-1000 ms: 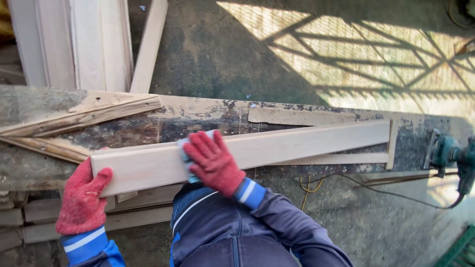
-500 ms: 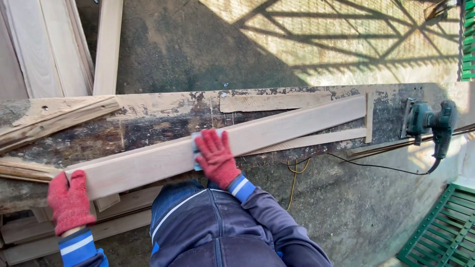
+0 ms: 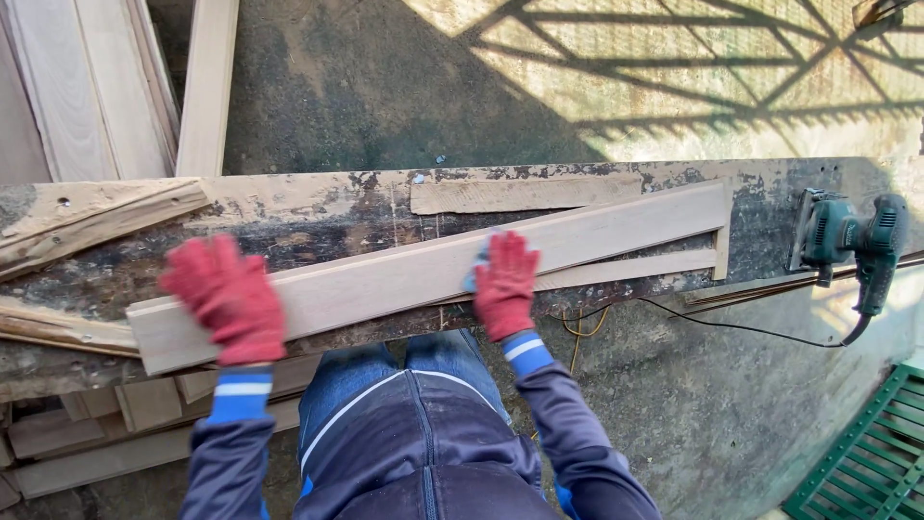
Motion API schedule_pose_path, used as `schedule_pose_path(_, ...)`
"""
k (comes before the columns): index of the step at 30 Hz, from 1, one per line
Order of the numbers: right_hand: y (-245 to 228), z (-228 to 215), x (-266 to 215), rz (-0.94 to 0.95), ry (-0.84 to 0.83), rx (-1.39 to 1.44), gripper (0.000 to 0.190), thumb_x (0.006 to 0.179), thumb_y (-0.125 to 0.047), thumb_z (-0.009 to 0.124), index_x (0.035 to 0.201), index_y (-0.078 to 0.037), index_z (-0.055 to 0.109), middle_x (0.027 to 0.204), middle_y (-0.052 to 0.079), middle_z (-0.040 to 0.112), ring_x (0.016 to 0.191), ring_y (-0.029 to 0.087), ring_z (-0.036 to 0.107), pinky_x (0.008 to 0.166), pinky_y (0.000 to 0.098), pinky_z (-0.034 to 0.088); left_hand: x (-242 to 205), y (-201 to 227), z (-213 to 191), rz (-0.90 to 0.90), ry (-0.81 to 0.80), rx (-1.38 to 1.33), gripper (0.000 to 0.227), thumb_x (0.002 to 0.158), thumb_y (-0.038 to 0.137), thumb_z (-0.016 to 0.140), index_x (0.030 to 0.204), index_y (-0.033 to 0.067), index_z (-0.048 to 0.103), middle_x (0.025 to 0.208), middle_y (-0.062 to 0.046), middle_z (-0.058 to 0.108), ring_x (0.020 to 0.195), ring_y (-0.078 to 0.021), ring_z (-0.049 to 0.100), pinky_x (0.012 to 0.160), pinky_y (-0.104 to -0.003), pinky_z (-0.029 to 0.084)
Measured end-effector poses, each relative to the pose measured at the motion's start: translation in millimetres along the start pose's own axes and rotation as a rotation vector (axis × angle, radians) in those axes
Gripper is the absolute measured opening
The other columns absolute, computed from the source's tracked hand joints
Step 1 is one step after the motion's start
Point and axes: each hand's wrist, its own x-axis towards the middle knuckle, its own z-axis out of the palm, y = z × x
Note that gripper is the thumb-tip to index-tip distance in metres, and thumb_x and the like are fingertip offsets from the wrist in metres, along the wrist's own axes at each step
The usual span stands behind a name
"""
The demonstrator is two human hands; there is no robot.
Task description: Sanding a wooden plank using an electric orbital sander and manual sanding paper.
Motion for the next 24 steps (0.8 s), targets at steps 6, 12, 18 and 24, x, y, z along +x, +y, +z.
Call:
schedule_pose_path(6,-105,-35,2,-0.480,0.143,0.342,0.063,0.100,-0.060,0.040,0.156,-0.030,0.043,0.165,0.004,0.040,0.156,0.025,0.029,0.130,0.0583,0.015,3,109,0,0.013,-0.396,0.131,0.066,0.110,0.056,0.041,0.161,0.0151,0.052,0.163,-0.024,0.047,0.157,-0.0435,0.029,0.127,-0.067,0.000)
schedule_pose_path(12,112,10,8,0.057,-0.001,-0.049,0.068,0.106,-0.054,0.040,0.165,-0.021,0.032,0.172,0.008,0.024,0.159,0.025,0.014,0.128,0.0556,-0.002,4,111,-6,0.043,-0.379,0.130,0.066,0.111,0.052,0.043,0.160,0.0101,0.053,0.163,-0.029,0.046,0.156,-0.0473,0.029,0.126,-0.069,0.004)
schedule_pose_path(18,38,-7,4,-0.009,0.036,0.055,0.069,0.102,-0.051,0.052,0.160,-0.016,0.040,0.166,0.012,0.036,0.156,0.030,0.025,0.126,0.0595,0.009,-1,110,1,0.057,-0.309,0.106,0.066,0.109,0.049,0.049,0.158,0.0054,0.059,0.160,-0.033,0.050,0.155,-0.0497,0.031,0.125,-0.069,0.005)
schedule_pose_path(24,-34,-45,2,-0.567,-0.002,0.286,0.065,0.112,-0.054,0.029,0.168,-0.028,0.009,0.173,-0.003,-0.003,0.162,0.021,-0.003,0.132,0.0519,-0.008,-5,98,13,0.195,-0.137,-0.117,0.065,0.107,0.028,0.063,0.155,-0.0158,0.058,0.164,-0.044,0.038,0.148,-0.0646,0.025,0.113,-0.081,0.002)
